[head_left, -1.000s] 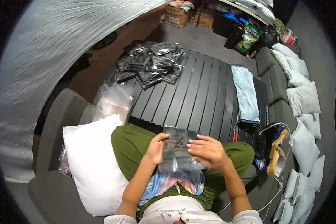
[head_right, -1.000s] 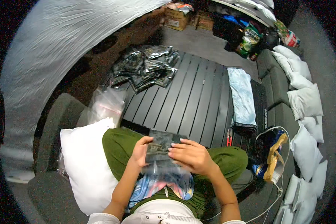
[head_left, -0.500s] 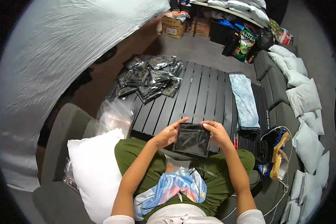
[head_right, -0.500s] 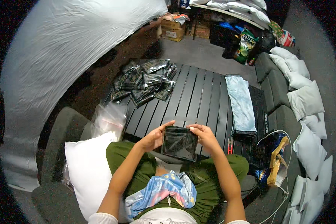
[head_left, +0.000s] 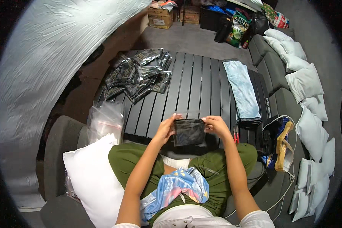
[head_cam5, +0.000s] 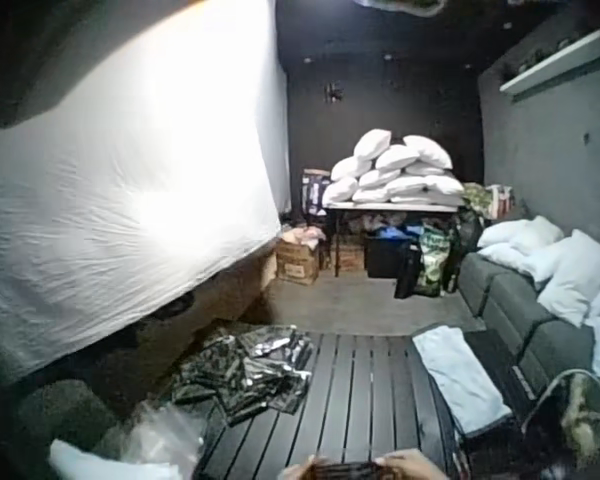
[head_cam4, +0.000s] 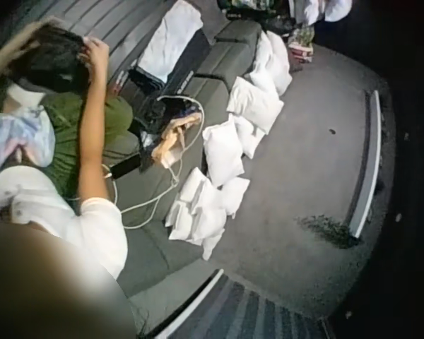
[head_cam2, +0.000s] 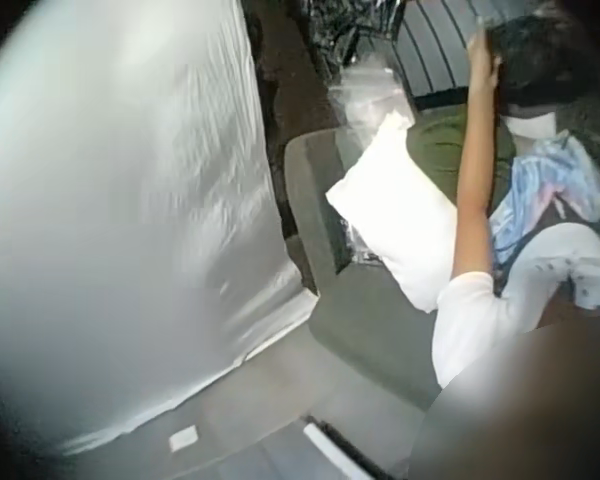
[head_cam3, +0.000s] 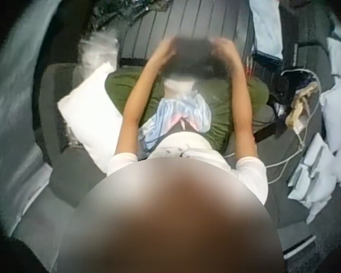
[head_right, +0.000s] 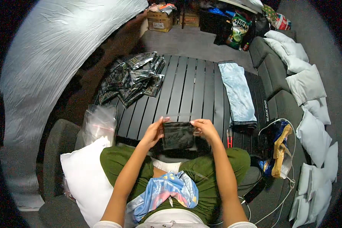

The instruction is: Fold fabric patches and place them into small plastic bags.

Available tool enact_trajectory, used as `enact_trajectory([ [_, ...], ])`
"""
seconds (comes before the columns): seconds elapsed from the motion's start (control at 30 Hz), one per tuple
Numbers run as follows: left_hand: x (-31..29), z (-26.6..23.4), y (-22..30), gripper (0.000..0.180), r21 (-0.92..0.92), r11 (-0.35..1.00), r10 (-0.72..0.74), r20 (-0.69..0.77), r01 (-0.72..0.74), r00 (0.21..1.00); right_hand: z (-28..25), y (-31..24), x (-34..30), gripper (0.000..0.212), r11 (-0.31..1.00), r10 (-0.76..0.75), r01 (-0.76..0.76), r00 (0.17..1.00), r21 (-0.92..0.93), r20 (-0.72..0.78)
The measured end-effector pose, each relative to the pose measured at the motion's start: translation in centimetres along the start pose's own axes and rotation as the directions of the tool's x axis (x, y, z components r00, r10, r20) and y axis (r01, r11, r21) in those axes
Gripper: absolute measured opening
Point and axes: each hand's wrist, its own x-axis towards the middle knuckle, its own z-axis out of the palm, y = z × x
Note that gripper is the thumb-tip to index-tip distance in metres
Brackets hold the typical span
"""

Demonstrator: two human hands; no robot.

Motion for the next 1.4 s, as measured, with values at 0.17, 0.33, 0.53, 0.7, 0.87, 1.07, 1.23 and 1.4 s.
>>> enact_trajectory([
  [0.17, 0.8, 0.4, -1.4, 0.043, 0.326, 0.936, 0.157, -0.043, -0.134, 0.987, -0.4, 1.2, 1.2, 0.016, 0.994, 0.013, -0.011, 1.0, 0.104, -0.015],
  [0.33, 1.1, -0.2, -1.8, 0.037, 0.142, 0.984, 0.103, 0.02, -0.105, 0.994, -0.4, 1.3, 1.3, 0.015, 0.99, 0.006, 0.003, 0.998, 0.137, -0.064],
  [0.53, 1.1, -0.8, -1.7, 0.039, 0.082, 0.984, 0.161, 0.009, -0.161, 0.987, -0.3, 2.1, 1.9, 0.014, 0.986, -0.074, 0.079, 0.997, 0.147, -0.035],
  [0.7, 0.4, 0.4, -1.7, 0.035, 0.117, 0.983, 0.145, -0.034, -0.14, 0.989, 4.6, -0.3, -1.3, 0.015, 0.29, -0.93, 0.539, 0.353, -0.791, -0.1],
  [0.87, 0.5, 0.8, -3.5, 0.023, 0.244, 0.918, 0.319, 0.012, -0.312, 0.948, 8.0, 0.0, -1.3, 0.015, 0.061, -0.952, 0.657, 0.264, -0.752, 0.154],
  [1.07, 0.1, 0.3, -3.9, 0.02, 0.416, 0.834, 0.368, 0.069, -0.362, 0.927, 7.5, -0.3, -0.9, 0.011, 0.105, -0.898, 0.665, 0.382, -0.74, 0.216],
  [1.23, -0.8, 1.3, -3.1, 0.022, 0.643, 0.618, 0.464, 0.167, -0.453, 0.87, 6.3, -0.6, -0.7, 0.009, 0.174, -0.861, 0.703, 0.448, -0.689, 0.24],
  [1.4, -1.3, 1.3, -2.7, 0.023, 0.695, 0.596, 0.433, 0.146, -0.404, 0.889, 7.4, -0.8, -1.2, 0.005, 0.163, -0.865, 0.674, 0.449, -0.721, 0.224],
])
